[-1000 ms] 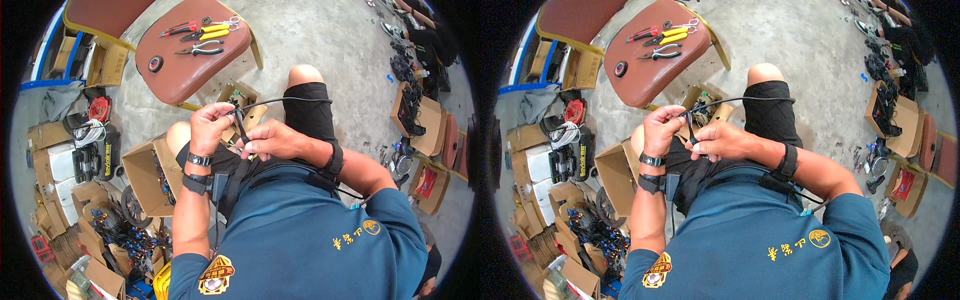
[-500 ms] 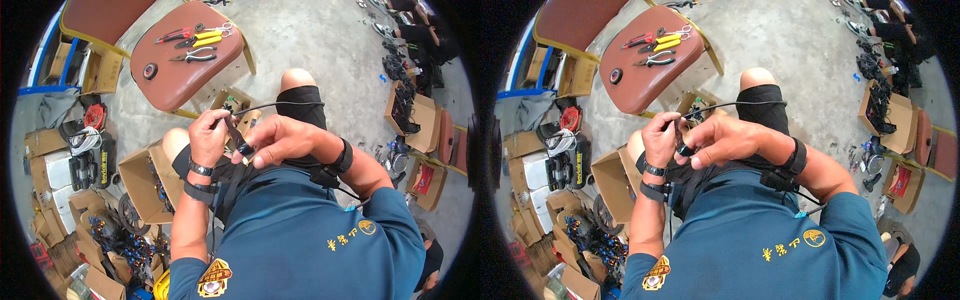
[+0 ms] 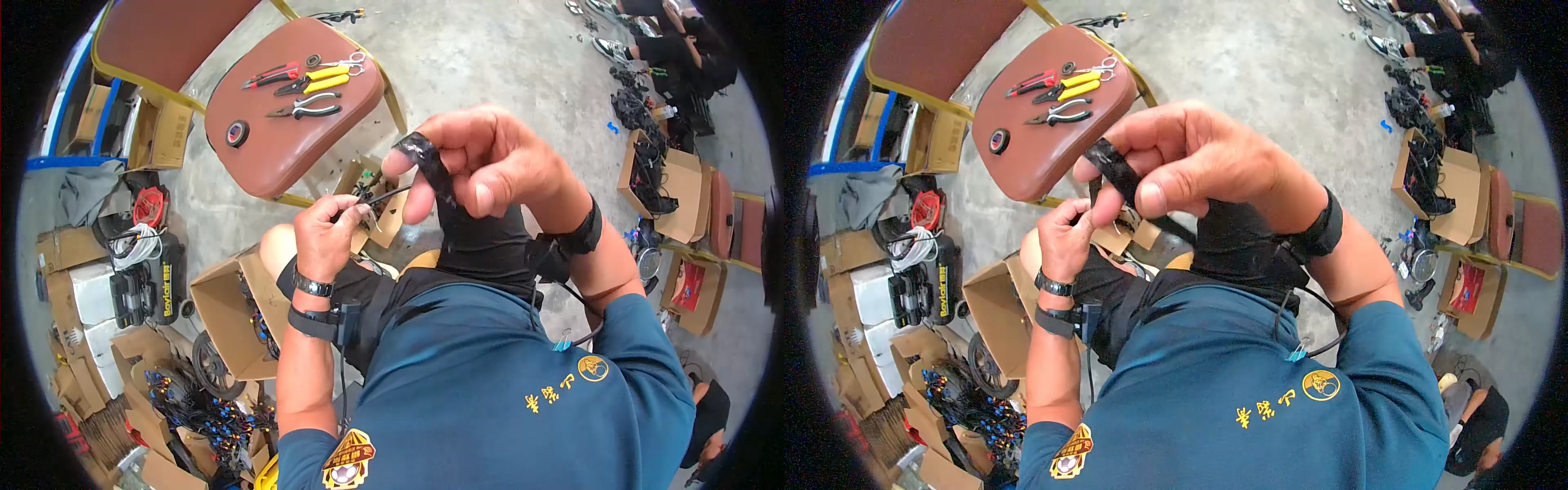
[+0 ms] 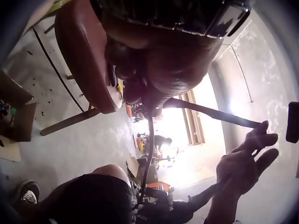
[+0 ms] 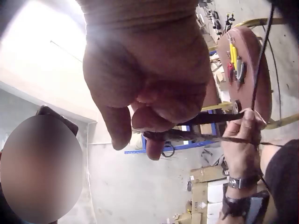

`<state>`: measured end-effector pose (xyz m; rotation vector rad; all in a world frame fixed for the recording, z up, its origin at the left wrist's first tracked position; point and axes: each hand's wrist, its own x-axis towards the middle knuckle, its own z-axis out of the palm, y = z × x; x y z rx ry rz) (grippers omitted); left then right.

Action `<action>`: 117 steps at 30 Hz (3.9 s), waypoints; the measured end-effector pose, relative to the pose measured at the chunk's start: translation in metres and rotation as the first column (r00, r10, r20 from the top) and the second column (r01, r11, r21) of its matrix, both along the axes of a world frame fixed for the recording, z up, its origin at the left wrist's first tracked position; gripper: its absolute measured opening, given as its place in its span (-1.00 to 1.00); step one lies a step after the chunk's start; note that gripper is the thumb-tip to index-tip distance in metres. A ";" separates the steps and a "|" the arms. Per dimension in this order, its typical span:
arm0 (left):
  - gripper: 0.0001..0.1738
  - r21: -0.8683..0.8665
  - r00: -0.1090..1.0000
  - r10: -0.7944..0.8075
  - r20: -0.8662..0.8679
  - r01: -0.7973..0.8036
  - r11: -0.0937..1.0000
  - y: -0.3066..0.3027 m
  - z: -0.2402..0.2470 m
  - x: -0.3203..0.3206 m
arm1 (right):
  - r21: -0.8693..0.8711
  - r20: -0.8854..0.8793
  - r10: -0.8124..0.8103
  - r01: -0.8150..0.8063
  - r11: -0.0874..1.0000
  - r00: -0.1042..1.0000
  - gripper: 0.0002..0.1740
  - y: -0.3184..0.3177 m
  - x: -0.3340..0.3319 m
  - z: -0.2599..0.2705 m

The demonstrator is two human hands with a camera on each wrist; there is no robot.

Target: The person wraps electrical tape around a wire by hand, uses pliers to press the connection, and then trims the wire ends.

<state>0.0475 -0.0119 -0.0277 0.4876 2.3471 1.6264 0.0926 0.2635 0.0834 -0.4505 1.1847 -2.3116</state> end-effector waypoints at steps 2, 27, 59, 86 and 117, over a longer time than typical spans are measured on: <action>-0.88 -0.040 0.998 -0.019 -0.054 0.017 0.999 -0.002 0.001 0.000 | 0.085 -0.024 0.002 0.000 0.996 1.000 -0.44 0.001 -0.007 0.001; -0.76 0.090 0.910 -0.174 0.376 0.151 0.984 -0.005 0.004 0.016 | 0.858 -0.379 0.098 0.311 0.408 0.920 -0.74 -0.038 -0.034 -0.073; -0.84 -0.195 0.949 -0.277 -0.153 0.246 0.950 -0.002 0.019 0.031 | 0.807 -0.409 0.030 0.347 0.478 0.912 -0.79 -0.067 -0.034 -0.126; -0.79 0.142 0.866 -0.092 0.491 0.024 0.990 -0.006 0.034 -0.006 | 0.496 -0.466 -0.206 0.447 0.744 0.860 -0.62 -0.076 0.004 -0.167; -0.77 -0.053 0.997 0.061 -0.040 -0.063 0.997 -0.013 0.001 -0.015 | 0.130 0.049 0.141 -0.146 0.981 0.989 -0.61 -0.044 0.039 -0.033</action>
